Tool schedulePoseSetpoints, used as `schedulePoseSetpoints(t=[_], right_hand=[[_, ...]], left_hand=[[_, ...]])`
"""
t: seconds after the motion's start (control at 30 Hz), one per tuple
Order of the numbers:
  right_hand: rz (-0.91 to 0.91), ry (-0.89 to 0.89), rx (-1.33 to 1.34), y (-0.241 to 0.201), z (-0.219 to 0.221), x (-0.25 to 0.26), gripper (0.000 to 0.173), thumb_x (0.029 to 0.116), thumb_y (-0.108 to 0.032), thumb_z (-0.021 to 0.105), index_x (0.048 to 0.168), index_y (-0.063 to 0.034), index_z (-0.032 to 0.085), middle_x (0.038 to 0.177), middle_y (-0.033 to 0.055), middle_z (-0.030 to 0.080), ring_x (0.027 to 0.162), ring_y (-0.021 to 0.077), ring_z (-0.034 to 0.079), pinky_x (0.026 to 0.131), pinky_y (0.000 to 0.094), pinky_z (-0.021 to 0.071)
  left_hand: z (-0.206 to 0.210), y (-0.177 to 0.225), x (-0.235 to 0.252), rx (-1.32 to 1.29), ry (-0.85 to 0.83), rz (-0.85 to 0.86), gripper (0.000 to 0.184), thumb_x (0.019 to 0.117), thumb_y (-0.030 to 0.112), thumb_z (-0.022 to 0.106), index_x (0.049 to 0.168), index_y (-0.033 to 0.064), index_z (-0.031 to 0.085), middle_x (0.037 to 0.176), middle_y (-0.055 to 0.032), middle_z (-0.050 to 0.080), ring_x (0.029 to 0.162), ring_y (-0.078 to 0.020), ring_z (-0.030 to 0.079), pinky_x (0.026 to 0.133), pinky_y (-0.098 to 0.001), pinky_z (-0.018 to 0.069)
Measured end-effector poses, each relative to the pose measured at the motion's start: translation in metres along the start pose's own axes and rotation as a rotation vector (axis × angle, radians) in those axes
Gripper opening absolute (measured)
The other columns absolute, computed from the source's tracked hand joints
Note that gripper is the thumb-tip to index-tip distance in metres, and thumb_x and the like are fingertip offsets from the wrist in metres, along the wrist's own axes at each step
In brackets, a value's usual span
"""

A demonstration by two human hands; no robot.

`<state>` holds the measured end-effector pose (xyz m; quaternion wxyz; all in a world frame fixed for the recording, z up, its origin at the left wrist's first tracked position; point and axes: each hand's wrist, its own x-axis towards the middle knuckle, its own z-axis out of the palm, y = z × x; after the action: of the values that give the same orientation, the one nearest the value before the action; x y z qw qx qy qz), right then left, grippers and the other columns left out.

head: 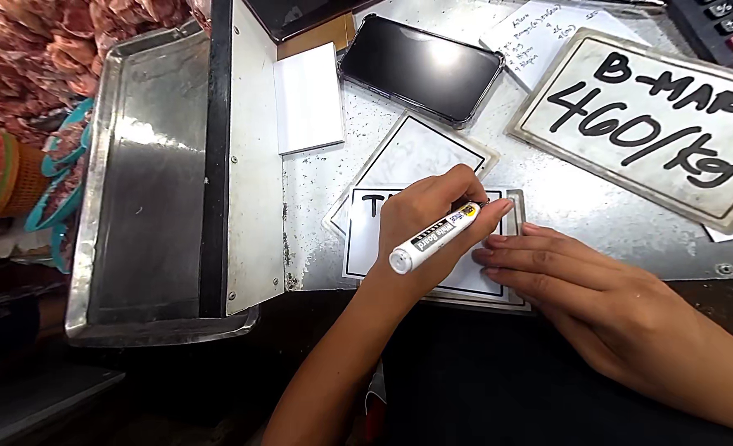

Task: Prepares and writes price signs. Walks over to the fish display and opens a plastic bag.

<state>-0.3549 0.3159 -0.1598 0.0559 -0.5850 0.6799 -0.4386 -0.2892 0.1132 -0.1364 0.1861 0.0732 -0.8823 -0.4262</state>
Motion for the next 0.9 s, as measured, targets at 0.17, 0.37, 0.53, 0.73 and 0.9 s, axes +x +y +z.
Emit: schedulePoseSetpoints(t=[0.17, 0.37, 0.53, 0.73, 0.9], right_hand=[[-0.005, 0.005, 0.007, 0.001, 0.0, 0.001, 0.029, 0.1052, -0.007, 0.044, 0.111, -0.0057, 0.072, 0.124, 0.0086, 0.073, 0.129, 0.0223, 0.061, 0.118, 0.0357, 0.0386], [-0.005, -0.001, 0.002, 0.002, -0.001, 0.001, 0.031, 0.1051, -0.008, 0.043, 0.112, -0.0058, 0.073, 0.124, 0.008, 0.073, 0.129, 0.0229, 0.061, 0.117, 0.0354, 0.0395], [0.002, -0.03, -0.022, 0.006, -0.01, -0.001, 0.031, 0.1051, -0.011, 0.043, 0.112, -0.0071, 0.073, 0.124, 0.0082, 0.073, 0.128, 0.0229, 0.062, 0.117, 0.0359, 0.0407], [-0.112, -0.119, -0.143, -0.024, -0.013, 0.02, 0.031, 0.1065, -0.008, 0.04, 0.116, -0.0057, 0.069, 0.126, 0.013, 0.071, 0.126, 0.0295, 0.063, 0.113, 0.0421, 0.0437], [-0.242, -0.262, -0.274, -0.045, 0.014, 0.037, 0.033, 0.0997, -0.001, 0.041, 0.117, 0.0013, 0.069, 0.128, 0.019, 0.069, 0.121, 0.034, 0.066, 0.101, 0.0384, 0.0528]], left_hand=[[-0.002, -0.001, -0.003, 0.021, 0.014, 0.026, 0.012, 0.0813, 0.011, 0.075, 0.075, 0.0079, 0.065, 0.063, 0.0038, 0.057, 0.056, 0.0002, 0.052, 0.05, -0.0148, 0.0421], [-0.013, 0.001, -0.004, -0.276, 0.181, 0.195, 0.012, 0.0931, 0.014, 0.069, 0.085, 0.0077, 0.062, 0.074, 0.0064, 0.06, 0.068, 0.0041, 0.058, 0.062, -0.0117, 0.0505], [-0.041, -0.001, -0.029, -0.355, 0.5, 0.056, 0.007, 0.0955, 0.034, 0.07, 0.091, 0.0289, 0.067, 0.077, 0.0191, 0.062, 0.069, 0.0076, 0.059, 0.064, -0.0099, 0.05], [-0.031, -0.011, -0.042, -0.494, 0.635, -0.192, 0.017, 0.1, 0.024, 0.061, 0.083, 0.0251, 0.063, 0.07, 0.0139, 0.058, 0.056, 0.0052, 0.052, 0.052, -0.0107, 0.0444], [-0.033, -0.009, -0.042, -0.585, 0.603, -0.203, 0.018, 0.1039, 0.02, 0.054, 0.088, 0.0198, 0.062, 0.065, 0.0083, 0.058, 0.05, 0.002, 0.052, 0.049, -0.0122, 0.0458]])
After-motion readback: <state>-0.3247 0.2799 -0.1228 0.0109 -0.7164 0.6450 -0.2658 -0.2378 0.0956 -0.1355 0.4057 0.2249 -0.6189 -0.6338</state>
